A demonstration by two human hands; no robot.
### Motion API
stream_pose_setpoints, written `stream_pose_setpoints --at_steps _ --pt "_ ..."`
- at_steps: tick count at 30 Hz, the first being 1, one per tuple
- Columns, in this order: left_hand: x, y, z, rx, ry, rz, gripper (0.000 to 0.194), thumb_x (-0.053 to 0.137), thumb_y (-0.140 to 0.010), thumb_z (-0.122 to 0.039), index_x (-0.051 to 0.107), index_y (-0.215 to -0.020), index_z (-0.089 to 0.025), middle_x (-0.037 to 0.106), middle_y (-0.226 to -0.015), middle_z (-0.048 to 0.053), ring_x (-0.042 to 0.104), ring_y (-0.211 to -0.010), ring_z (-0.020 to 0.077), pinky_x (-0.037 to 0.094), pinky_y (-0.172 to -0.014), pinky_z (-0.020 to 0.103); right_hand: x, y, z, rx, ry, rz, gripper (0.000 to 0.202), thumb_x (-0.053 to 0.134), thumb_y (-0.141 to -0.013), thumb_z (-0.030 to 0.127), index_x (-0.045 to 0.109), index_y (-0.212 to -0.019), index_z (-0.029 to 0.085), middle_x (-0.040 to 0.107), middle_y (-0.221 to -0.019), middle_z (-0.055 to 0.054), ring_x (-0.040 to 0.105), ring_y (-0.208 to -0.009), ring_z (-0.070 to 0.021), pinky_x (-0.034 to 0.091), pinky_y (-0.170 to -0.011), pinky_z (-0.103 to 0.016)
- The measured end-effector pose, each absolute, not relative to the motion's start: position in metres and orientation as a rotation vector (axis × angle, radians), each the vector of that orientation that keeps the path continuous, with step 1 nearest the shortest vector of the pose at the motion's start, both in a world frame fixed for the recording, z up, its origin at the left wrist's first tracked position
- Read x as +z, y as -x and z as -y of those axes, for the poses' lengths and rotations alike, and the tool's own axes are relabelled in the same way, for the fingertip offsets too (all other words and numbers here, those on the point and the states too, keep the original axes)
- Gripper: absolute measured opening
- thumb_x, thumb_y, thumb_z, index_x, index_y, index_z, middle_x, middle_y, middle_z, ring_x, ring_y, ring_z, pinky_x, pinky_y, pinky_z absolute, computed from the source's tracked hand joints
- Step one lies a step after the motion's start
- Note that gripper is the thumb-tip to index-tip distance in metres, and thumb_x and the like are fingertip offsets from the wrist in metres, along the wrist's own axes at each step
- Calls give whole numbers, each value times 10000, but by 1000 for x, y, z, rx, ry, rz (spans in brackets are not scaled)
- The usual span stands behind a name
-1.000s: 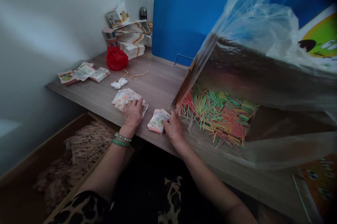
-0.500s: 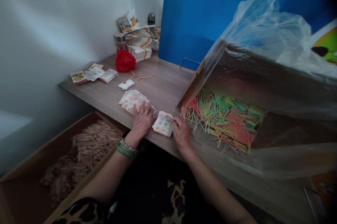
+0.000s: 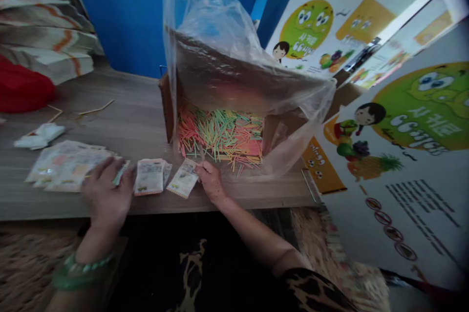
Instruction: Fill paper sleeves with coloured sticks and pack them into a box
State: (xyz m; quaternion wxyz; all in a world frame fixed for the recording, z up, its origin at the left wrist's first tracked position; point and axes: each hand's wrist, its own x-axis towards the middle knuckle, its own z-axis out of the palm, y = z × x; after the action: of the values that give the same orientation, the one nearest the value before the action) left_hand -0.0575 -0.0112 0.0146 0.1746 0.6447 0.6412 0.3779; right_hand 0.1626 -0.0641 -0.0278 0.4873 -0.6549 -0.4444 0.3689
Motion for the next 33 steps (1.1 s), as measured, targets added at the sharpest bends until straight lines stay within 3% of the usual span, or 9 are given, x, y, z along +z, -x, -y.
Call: stream_pose_setpoints --at_steps 3,6,9,11,15,21,33 --pt "33 9 36 888 -1371 -1285 515 775 -682 -503 740 -1101 -206 779 -1067 69 709 -914 266 571 -872 434 -8 -167 79 856 1534 1223 271 507 -898 427 542 -706 239 496 -636 46 496 -655 -136 374 -653 -248" --pt "35 -26 45 636 -1103 -1006 344 850 -534 -361 771 -810 -172 748 -762 39 636 -672 193 520 -649 313 12 -188 91 862 1509 1453 263 481 -939 410 606 -781 241 567 -707 34 547 -706 -138 399 -688 -246" --pt "27 -35 47 585 -1091 -971 220 842 -592 -339 771 -723 -176 725 -708 28 600 -649 169 458 -606 271 19 -241 98 658 1745 1544 228 453 -969 311 664 -927 237 669 -856 -3 610 -850 -169 446 -788 -269" --pt "21 -36 49 572 -1129 -963 211 837 -624 -357 758 -704 -179 693 -676 14 576 -630 158 429 -593 260 16 -284 102 398 2135 1569 232 469 -941 199 687 -1020 203 719 -1023 -74 620 -1008 -215 448 -900 -319" --pt "16 -47 57 529 -1161 -913 248 815 -644 -399 742 -712 -173 660 -667 13 535 -616 151 387 -583 259 0 -339 107 201 2635 1652 378 440 -926 87 635 -1249 95 661 -1275 -200 571 -1198 -276 423 -1000 -363" --pt "18 -60 66 392 -1220 -857 249 789 -632 -425 696 -625 -194 579 -547 -17 428 -522 125 293 -536 253 -8 -344 109 41 2642 1873 402 382 -958 85 625 -1278 95 605 -1307 -213 526 -1224 -320 415 -986 -401" --pt "2 -55 67 352 -1260 -905 198 793 -651 -380 763 -698 -190 702 -652 22 546 -578 157 374 -561 254 -6 -361 112 152 2596 1996 371 412 -1007 194 612 -1309 113 590 -1351 -196 530 -1232 -291 407 -1029 -402"
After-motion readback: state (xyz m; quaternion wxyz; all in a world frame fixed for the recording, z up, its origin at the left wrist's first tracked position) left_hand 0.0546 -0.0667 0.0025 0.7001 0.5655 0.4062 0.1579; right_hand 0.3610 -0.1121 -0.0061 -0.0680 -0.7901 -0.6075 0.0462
